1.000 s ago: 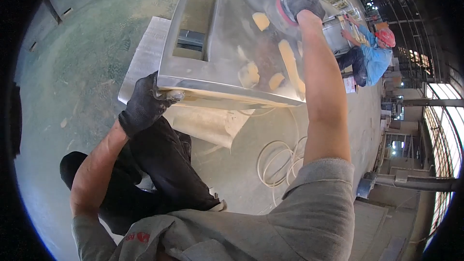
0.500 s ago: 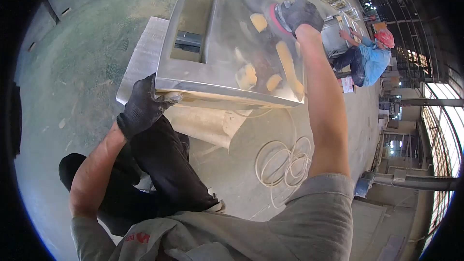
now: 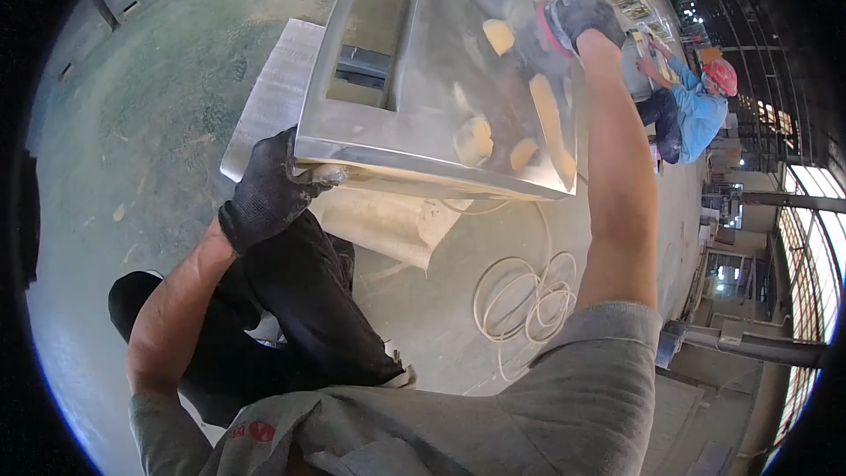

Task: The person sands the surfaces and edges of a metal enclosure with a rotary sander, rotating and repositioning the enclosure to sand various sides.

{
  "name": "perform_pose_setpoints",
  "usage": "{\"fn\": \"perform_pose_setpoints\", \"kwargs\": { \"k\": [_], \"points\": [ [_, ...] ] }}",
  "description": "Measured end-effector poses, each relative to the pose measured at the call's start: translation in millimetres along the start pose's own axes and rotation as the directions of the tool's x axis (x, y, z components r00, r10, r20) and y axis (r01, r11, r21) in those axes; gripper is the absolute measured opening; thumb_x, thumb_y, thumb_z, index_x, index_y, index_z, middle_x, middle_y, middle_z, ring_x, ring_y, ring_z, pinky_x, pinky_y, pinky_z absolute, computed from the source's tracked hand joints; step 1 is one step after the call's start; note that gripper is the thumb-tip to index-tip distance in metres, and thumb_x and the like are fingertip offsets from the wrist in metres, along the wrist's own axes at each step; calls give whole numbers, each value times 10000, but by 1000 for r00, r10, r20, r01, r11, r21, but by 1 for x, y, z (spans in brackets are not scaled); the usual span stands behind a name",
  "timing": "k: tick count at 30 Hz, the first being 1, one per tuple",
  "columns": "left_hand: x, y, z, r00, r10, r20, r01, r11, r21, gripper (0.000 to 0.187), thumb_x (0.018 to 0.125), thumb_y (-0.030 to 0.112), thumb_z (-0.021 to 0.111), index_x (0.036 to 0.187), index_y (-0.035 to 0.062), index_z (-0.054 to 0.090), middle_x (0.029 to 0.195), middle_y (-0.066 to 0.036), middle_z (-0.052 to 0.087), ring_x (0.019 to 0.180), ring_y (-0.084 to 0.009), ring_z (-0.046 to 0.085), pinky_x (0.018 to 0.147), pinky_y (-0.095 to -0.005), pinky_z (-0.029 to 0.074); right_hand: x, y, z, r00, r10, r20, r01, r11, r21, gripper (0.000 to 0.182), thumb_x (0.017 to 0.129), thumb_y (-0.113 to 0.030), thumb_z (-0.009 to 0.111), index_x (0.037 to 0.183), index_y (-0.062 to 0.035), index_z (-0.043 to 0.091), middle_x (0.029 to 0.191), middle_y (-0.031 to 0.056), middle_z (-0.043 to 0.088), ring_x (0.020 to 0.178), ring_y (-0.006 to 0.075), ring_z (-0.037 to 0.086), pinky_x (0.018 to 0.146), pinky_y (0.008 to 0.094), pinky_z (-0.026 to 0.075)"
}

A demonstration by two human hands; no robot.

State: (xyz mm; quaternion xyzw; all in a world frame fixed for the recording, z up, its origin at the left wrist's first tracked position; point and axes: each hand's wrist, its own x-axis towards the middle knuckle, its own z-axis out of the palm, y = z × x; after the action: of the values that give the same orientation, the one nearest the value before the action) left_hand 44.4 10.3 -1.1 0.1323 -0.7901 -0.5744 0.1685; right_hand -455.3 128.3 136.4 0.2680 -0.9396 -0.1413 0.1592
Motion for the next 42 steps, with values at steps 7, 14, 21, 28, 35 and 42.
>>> {"fn": "perform_pose_setpoints", "kwargs": {
  "k": [7,14,21,28,35,42],
  "points": [
    [-2,-9,3,1000,0,21,0,1000,-10,486,845,130,850,1243,-35,626,1105,-199,737,1027,-292,718,924,-396,562,-17,-34,-29,998,-37,-49,39,999,36,577,929,-543,571,1297,-112,682,1330,203,666,1235,381,640,1037,472,507],
    [-4,4,-3,1000,-1,-27,3,997,77,500,821,139,863,1223,-35,623,1066,-228,725,996,-363,718,897,-423,567,-34,-35,-37,1000,-5,27,4,999,39,592,912,-541,591,1329,-126,661,1349,209,653,1259,394,621,1053,494,494],
    [-1,-2,1,999,38,-2,-38,999,28,484,860,170,843,1239,-31,620,1085,-200,733,994,-347,716,889,-415,567,-47,-19,-36,998,57,24,-59,994,87,602,908,-531,590,1334,-110,655,1358,215,646,1268,393,615,1056,484,497],
    [-2,-7,3,999,33,18,-33,999,-15,462,862,166,845,1222,-34,635,1087,-193,735,990,-293,718,883,-386,569,-53,-33,-48,993,58,102,-59,998,0,627,905,-544,590,1301,-65,673,1372,209,641,1268,366,622,1063,449,493],
    [-3,3,-1,1000,8,-25,-7,999,53,458,842,99,842,1228,-37,636,1111,-176,737,1010,-276,710,909,-387,560,-39,-20,-34,994,-102,43,103,995,-16,615,899,-566,590,1237,-68,715,1333,196,671,1234,336,654,1001,442,528],
    [-4,-8,4,997,60,-50,-57,997,54,441,837,114,841,1190,-53,637,1034,-219,741,982,-354,730,885,-418,577,-62,-24,-30,988,-142,-66,137,987,-81,599,912,-551,567,1267,-87,702,1296,189,691,1197,351,668,1000,442,525]
  ]
}}
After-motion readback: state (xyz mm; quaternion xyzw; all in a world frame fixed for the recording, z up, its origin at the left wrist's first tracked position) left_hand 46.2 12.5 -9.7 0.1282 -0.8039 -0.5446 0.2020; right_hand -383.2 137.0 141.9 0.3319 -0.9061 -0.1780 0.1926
